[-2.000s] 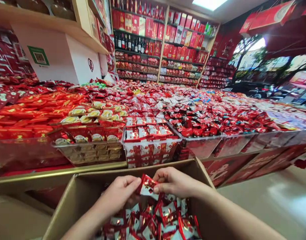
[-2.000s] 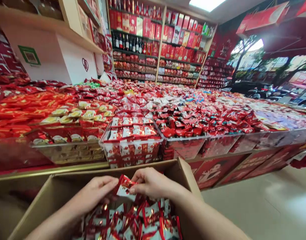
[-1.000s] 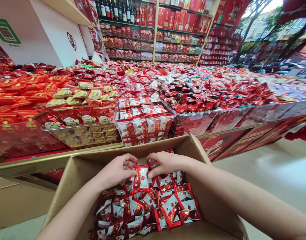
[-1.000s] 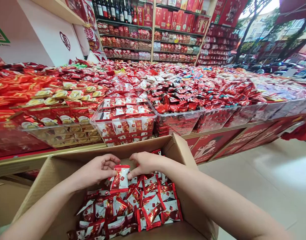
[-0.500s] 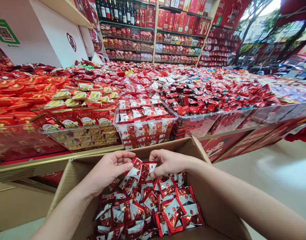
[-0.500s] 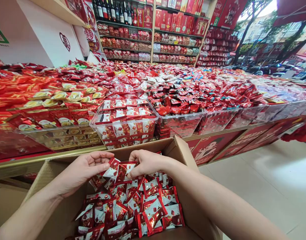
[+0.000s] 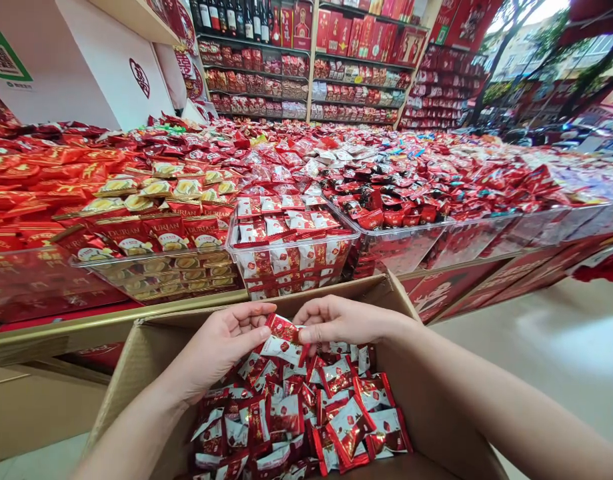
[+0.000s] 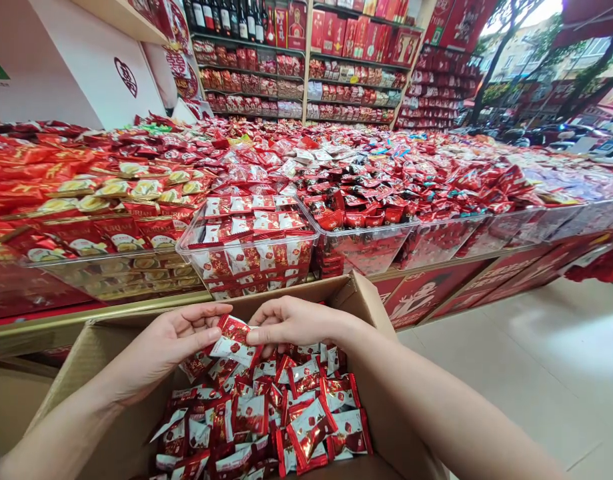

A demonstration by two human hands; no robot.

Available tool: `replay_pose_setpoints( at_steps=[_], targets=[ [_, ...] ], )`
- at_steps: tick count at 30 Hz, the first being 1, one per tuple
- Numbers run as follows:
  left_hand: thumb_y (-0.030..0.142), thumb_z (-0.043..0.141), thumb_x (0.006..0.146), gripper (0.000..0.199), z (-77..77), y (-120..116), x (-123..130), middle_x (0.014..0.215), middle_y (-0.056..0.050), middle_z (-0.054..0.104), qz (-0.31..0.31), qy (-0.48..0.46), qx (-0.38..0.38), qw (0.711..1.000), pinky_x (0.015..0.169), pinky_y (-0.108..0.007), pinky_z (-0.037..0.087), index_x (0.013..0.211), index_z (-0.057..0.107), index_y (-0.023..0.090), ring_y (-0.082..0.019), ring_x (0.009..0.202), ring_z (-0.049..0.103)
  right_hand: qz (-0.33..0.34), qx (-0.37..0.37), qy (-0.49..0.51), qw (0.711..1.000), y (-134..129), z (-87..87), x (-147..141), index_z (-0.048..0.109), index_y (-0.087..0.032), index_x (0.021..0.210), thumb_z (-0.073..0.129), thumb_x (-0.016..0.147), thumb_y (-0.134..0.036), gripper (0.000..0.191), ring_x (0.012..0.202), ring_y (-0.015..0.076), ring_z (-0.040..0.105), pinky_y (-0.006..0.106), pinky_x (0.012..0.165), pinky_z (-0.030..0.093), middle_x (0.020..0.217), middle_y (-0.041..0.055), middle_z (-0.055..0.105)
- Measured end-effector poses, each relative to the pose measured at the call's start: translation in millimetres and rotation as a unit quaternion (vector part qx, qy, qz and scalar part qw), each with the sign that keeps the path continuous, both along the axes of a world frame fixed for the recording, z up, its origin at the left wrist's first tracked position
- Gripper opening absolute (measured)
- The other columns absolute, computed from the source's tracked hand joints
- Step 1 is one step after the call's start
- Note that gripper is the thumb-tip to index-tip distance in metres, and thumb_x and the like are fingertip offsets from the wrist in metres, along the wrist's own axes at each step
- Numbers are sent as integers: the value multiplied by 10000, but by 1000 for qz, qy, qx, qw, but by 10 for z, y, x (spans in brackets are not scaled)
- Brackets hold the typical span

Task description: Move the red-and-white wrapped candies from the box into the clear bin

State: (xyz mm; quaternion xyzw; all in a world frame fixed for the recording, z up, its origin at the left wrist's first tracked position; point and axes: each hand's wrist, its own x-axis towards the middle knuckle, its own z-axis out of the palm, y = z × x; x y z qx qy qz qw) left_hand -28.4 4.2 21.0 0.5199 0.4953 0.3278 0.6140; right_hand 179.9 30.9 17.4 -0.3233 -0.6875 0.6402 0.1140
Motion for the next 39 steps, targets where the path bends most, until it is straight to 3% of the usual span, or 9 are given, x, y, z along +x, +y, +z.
replay_pose_setpoints(
  at_steps=[5, 11, 15, 19, 24, 27, 30, 35, 39],
  targets=[
    [283, 622, 686, 187, -66, -48, 82, 717, -8, 645, -19, 11, -2, 1000, 558, -190, 406, 811, 602, 146, -98, 600, 531, -76, 17, 20, 997, -11, -23, -53, 548, -118, 747, 579, 676, -419, 310, 500, 63, 492, 165, 445, 340, 612, -4, 563],
    [299, 648, 649, 177, -27, -70, 87, 622, 7, 640, 37, 0, 17, 999, 512, -183, 380, 715, 632, 136, -94, 534, 509, -112, 20, 29, 993, -54, 62, -111, 519, -115, 674, 572, 673, -439, 328, 440, 64, 474, 168, 409, 332, 523, -13, 533],
    [294, 656, 645, 196, -8, -65, 70, 668, -19, 670, 41, -42, -4, 998, 546, -203, 409, 757, 649, 134, -119, 573, 546, -100, 169, 8, 980, -108, 137, -82, 549, -134, 822, 533, 711, -432, 318, 626, 112, 538, 217, 541, 415, 715, 37, 591],
    [271, 655, 658, 184, -2, -66, 25, 684, -12, 657, 49, -108, -22, 993, 555, -192, 408, 779, 637, 133, -104, 591, 542, -1, 408, 25, 912, -232, 252, -95, 479, -186, 1069, 659, 619, -293, 496, 1017, 159, 450, 256, 832, 381, 1138, 71, 483],
    [359, 563, 732, 247, 10, -69, -28, 562, 31, 572, 64, -187, -53, 979, 394, -158, 335, 858, 582, 147, -63, 446, 477, 1, 604, -9, 797, -313, 408, -132, 488, -215, 956, 465, 782, -127, 196, 842, 107, 538, 240, 702, 408, 1016, 19, 584],
    [400, 530, 742, 267, -25, -50, -40, 560, 17, 582, 64, -171, -36, 983, 373, -149, 313, 815, 546, 144, -69, 442, 498, -61, 658, 8, 751, -166, 636, -139, 494, -213, 866, 485, 780, -163, 100, 835, 121, 547, 250, 691, 407, 971, 28, 603],
    [418, 564, 702, 301, -83, -38, -34, 567, 10, 589, 47, -109, -35, 992, 374, -146, 301, 809, 537, 138, -72, 453, 510, -130, 667, -42, 732, 171, 902, -241, 510, -196, 772, 481, 779, -212, 33, 834, 146, 540, 270, 708, 394, 914, 52, 604],
    [445, 585, 656, 349, -203, -31, -30, 573, 22, 572, 27, -71, -32, 997, 378, -158, 298, 819, 533, 141, -79, 459, 510, -68, 666, -204, 714, 818, 1072, -582, 532, -166, 750, 522, 748, -267, 101, 716, 146, 514, 246, 612, 350, 765, 41, 578],
    [462, 588, 632, 368, -287, -7, -43, 569, 24, 571, 33, -53, -37, 997, 359, -160, 283, 812, 521, 148, -85, 446, 510, -14, 667, -279, 691, 1026, 1051, -775, 544, -156, 740, 547, 724, -263, 108, 687, 142, 503, 230, 558, 312, 751, 46, 567]
  ],
)
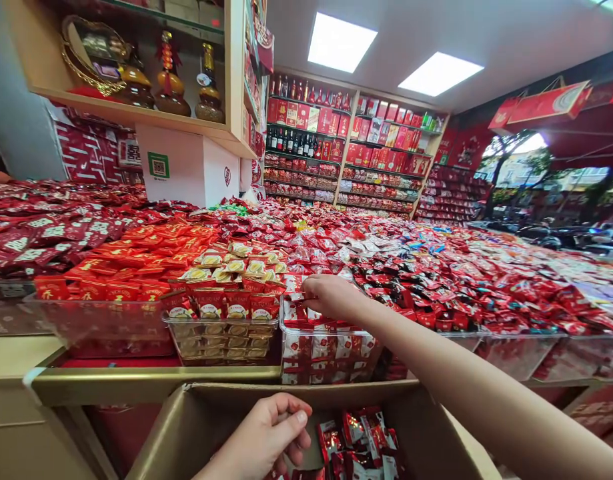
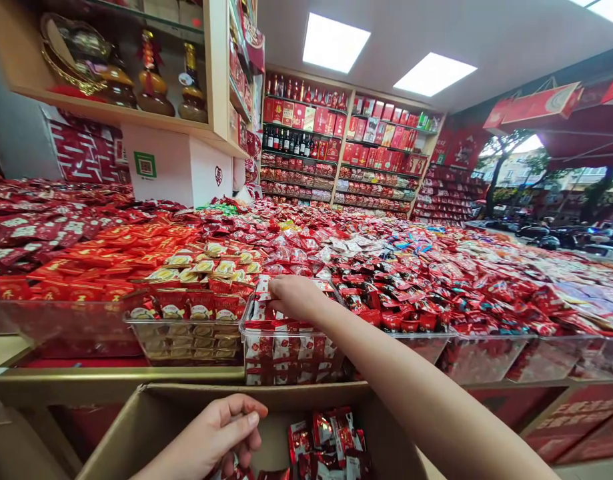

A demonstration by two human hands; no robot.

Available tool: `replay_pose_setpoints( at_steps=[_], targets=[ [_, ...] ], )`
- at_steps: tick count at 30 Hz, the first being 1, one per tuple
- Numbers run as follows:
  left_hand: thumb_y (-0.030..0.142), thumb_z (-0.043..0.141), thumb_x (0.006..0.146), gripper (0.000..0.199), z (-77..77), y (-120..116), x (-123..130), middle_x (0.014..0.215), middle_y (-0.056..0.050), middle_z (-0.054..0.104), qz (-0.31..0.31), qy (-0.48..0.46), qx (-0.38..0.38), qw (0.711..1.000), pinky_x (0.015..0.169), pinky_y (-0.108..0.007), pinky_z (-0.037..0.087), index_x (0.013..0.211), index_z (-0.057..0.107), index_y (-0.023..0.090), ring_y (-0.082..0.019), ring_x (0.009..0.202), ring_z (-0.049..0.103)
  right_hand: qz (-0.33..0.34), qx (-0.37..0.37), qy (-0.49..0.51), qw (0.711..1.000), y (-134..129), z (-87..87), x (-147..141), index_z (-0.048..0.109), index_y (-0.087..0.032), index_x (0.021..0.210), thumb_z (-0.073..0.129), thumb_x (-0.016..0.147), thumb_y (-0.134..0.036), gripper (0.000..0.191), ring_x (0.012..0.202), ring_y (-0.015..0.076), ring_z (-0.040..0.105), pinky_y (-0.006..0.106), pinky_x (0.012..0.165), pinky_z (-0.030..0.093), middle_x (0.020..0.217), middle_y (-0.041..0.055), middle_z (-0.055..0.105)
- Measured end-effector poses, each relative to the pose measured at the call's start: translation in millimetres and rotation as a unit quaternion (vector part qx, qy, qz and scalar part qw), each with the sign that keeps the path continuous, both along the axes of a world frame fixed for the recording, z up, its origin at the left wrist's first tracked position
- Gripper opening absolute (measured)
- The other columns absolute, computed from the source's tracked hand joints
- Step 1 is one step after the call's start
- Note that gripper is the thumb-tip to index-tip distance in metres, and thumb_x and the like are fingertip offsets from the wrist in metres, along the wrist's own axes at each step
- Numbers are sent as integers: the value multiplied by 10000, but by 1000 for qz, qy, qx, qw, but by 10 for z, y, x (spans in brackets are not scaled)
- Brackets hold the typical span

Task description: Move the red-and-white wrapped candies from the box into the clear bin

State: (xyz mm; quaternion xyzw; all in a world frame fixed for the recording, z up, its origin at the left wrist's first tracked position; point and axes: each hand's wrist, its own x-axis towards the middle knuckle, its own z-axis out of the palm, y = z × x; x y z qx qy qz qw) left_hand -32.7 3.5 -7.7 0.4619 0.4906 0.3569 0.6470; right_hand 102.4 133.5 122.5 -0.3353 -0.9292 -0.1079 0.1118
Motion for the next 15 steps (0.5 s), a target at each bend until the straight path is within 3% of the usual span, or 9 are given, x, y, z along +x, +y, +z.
replay_pose_setpoints(
  at_steps=[8, 15],
  targets=[
    [385, 574, 653, 285, -41, -4, 35, 579, 32, 568, -29, 23, -2, 999, 356, -154, 273, 807, 520, 151, -68, 434, 492, 62, -141, 3, 988, 143, -43, -15, 642, -168, 742, 579, 704, -299, 150, 709, 129, 527, 213, 618, 362, 782, 41, 609],
    [335, 564, 657, 228, -21, -11, 29, 579, 31, 555, -30, 38, 2, 999, 368, -162, 279, 787, 523, 152, -76, 442, 503, 28, -186, 58, 980, 174, -62, -14, 641, -165, 806, 538, 715, -329, 214, 655, 126, 542, 214, 584, 371, 755, 41, 635]
  ],
)
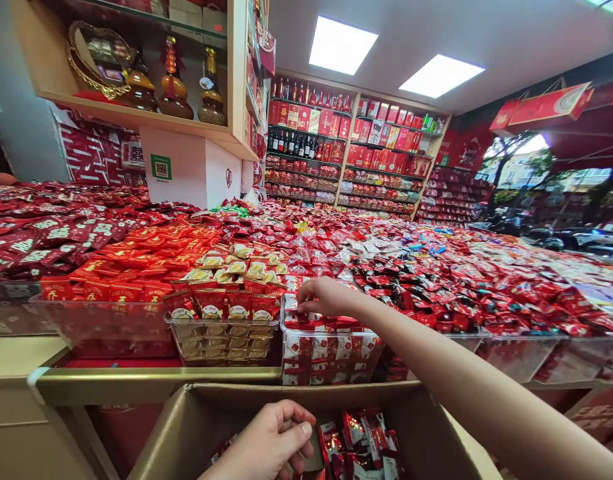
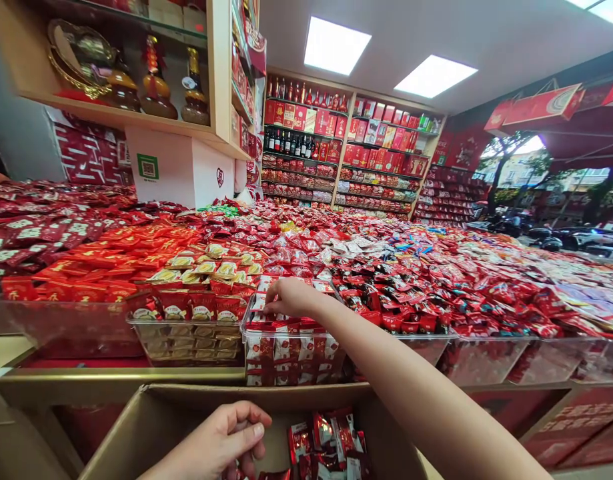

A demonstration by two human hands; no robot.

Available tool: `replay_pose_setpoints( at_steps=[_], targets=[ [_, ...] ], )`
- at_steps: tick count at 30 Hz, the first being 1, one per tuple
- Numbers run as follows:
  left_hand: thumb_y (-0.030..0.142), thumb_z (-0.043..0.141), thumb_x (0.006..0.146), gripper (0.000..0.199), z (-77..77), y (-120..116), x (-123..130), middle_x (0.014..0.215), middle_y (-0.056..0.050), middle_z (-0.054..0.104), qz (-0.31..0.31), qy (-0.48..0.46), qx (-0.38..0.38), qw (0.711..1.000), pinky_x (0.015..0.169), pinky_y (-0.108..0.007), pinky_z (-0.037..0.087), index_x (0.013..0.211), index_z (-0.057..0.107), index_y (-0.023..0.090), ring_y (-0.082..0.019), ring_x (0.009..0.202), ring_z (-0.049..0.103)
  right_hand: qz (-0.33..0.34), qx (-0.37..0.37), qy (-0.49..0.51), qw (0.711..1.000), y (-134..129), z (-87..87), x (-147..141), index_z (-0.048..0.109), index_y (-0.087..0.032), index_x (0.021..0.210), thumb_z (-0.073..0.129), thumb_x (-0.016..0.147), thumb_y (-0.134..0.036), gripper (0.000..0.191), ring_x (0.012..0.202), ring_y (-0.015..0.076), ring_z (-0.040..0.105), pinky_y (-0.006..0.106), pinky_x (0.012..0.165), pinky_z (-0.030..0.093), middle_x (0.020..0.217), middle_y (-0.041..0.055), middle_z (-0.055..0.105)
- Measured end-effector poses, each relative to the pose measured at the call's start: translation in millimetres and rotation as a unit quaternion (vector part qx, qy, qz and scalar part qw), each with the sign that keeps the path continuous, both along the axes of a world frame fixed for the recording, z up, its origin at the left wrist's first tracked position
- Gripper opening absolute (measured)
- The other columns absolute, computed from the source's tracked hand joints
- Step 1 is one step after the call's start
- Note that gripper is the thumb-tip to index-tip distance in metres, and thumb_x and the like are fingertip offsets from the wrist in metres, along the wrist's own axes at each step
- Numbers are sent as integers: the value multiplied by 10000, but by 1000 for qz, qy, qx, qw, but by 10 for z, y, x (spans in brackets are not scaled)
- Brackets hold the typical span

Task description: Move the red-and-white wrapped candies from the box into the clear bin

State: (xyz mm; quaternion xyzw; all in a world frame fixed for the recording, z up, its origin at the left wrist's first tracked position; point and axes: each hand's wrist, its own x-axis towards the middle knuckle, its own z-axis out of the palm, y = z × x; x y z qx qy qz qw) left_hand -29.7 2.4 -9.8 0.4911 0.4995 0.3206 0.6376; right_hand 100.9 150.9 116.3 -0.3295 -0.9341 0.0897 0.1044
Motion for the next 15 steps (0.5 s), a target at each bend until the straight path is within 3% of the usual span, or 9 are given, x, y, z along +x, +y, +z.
replay_pose_setpoints(
  at_steps=[9, 15],
  targets=[
    [265, 548, 670, 147, -25, -39, 26, 561, 33, 565, 11, 44, -5, 999, 368, -164, 284, 770, 523, 159, -70, 414, 492, 7, -3, 23, 1000, -15, -65, -11, 638, -149, 763, 530, 720, -311, 200, 670, 128, 539, 217, 613, 372, 746, 47, 628],
    [176, 562, 636, 38, -95, -60, -13, 500, 33, 554, 40, 82, 1, 996, 397, -177, 292, 668, 561, 155, -74, 420, 481, 20, 78, 89, 993, -131, -70, 38, 612, -138, 729, 468, 759, -291, 213, 659, 131, 523, 223, 605, 368, 726, 51, 608]
  ],
)
